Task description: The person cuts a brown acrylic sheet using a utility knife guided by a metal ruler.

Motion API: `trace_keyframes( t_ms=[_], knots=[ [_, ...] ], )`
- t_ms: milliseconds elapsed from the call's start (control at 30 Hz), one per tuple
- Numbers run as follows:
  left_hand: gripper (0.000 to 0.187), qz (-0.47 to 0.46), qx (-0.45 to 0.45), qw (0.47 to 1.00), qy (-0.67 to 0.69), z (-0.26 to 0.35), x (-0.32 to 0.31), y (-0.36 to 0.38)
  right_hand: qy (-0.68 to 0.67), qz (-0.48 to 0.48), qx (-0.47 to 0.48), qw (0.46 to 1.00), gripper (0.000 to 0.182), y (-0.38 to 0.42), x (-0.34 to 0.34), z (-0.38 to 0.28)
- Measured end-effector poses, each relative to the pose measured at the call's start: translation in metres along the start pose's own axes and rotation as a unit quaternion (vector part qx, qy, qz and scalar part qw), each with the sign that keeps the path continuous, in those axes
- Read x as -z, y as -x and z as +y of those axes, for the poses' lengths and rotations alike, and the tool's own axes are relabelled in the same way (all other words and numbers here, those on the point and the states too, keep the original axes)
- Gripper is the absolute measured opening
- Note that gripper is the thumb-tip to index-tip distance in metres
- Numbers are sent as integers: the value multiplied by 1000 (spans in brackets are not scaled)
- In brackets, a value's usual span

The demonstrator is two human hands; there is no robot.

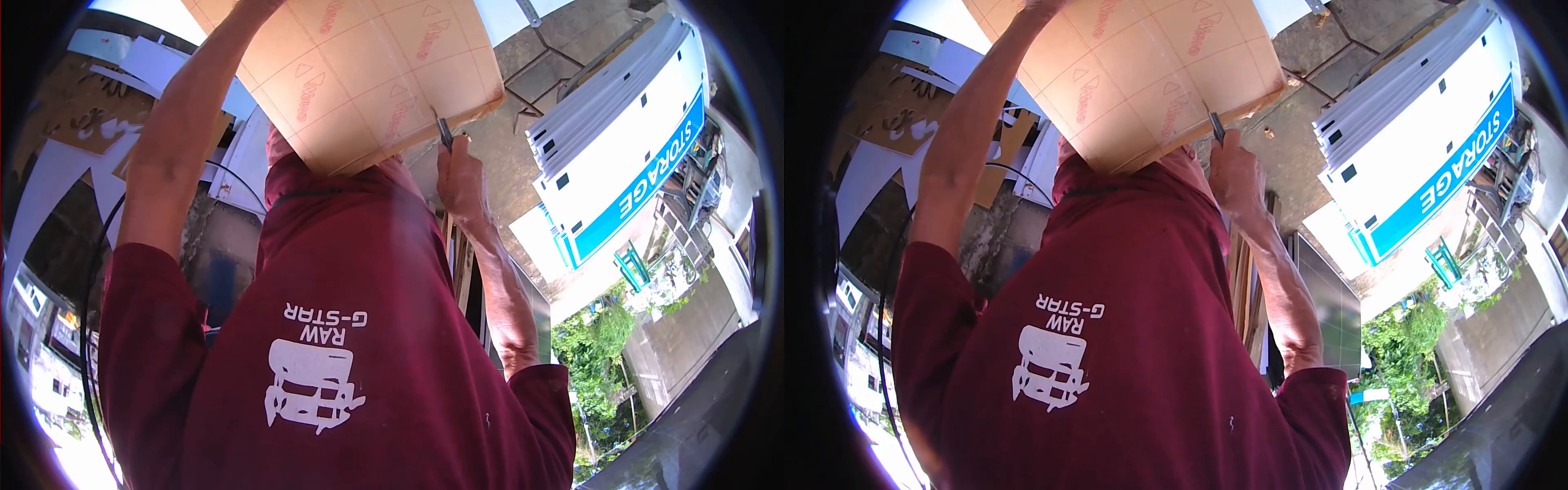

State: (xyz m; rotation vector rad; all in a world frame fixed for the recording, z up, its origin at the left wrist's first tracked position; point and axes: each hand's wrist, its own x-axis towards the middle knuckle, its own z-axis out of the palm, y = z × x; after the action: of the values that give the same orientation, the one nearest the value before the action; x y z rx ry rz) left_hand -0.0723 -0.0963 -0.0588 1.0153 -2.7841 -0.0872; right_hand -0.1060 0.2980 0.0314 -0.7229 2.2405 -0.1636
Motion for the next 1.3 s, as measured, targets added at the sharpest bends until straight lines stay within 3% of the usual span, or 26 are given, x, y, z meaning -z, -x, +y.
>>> trace_keyframes(
  t_ms=[33,67,100,133,167,200,233,267,333,367,467,567,667,767,867,967,1067,1300],
  knots=[
    [97,25,30,980,193,1,-7,12,-15,13,21,1000,20,1,2,-1],
    [94,53,58,922,379,3,-21,29,-30,30,43,998,20,-3,5,-1],
    [91,79,79,828,550,5,-29,37,-70,58,57,994,22,-9,1,5],
    [57,63,-48,965,249,1,-9,60,-110,83,67,988,25,-15,-10,18],
    [36,-61,-1,931,359,11,21,94,-149,107,78,980,29,-18,-15,25],
    [26,-171,70,878,442,22,53,128,-200,102,36,974,29,-20,-13,22],
    [31,-325,191,791,483,50,94,151,-250,95,-6,964,29,-21,-9,16],
    [31,-411,102,787,449,60,85,189,-299,87,-48,949,30,-22,-8,11],
    [35,-524,173,676,488,90,97,241,-362,86,-69,926,25,-28,-8,6],
    [35,-561,302,510,578,98,97,256,-393,86,-79,912,24,-33,-10,4],
    [34,-534,390,450,601,100,92,268,-468,140,-76,869,21,-47,-28,2],
    [33,-393,530,194,726,111,66,295,-493,161,-102,849,21,-46,-36,-13],
    [39,-340,589,97,727,112,63,303,-442,138,-63,884,21,-42,-52,-13],
    [45,-276,568,0,775,121,63,303,-153,176,-2,972,22,-37,-47,-14],
    [55,-207,536,-3,818,126,46,301,-100,144,19,984,25,-14,-28,-27],
    [58,-206,516,-2,832,129,34,306,-88,76,45,992,25,-8,-32,-24],
    [55,-176,514,46,838,131,26,305,-37,61,58,996,25,-14,-39,-29],
    [48,-131,515,91,842,138,22,305,-17,30,61,998,27,-19,-41,-35]
  ],
)
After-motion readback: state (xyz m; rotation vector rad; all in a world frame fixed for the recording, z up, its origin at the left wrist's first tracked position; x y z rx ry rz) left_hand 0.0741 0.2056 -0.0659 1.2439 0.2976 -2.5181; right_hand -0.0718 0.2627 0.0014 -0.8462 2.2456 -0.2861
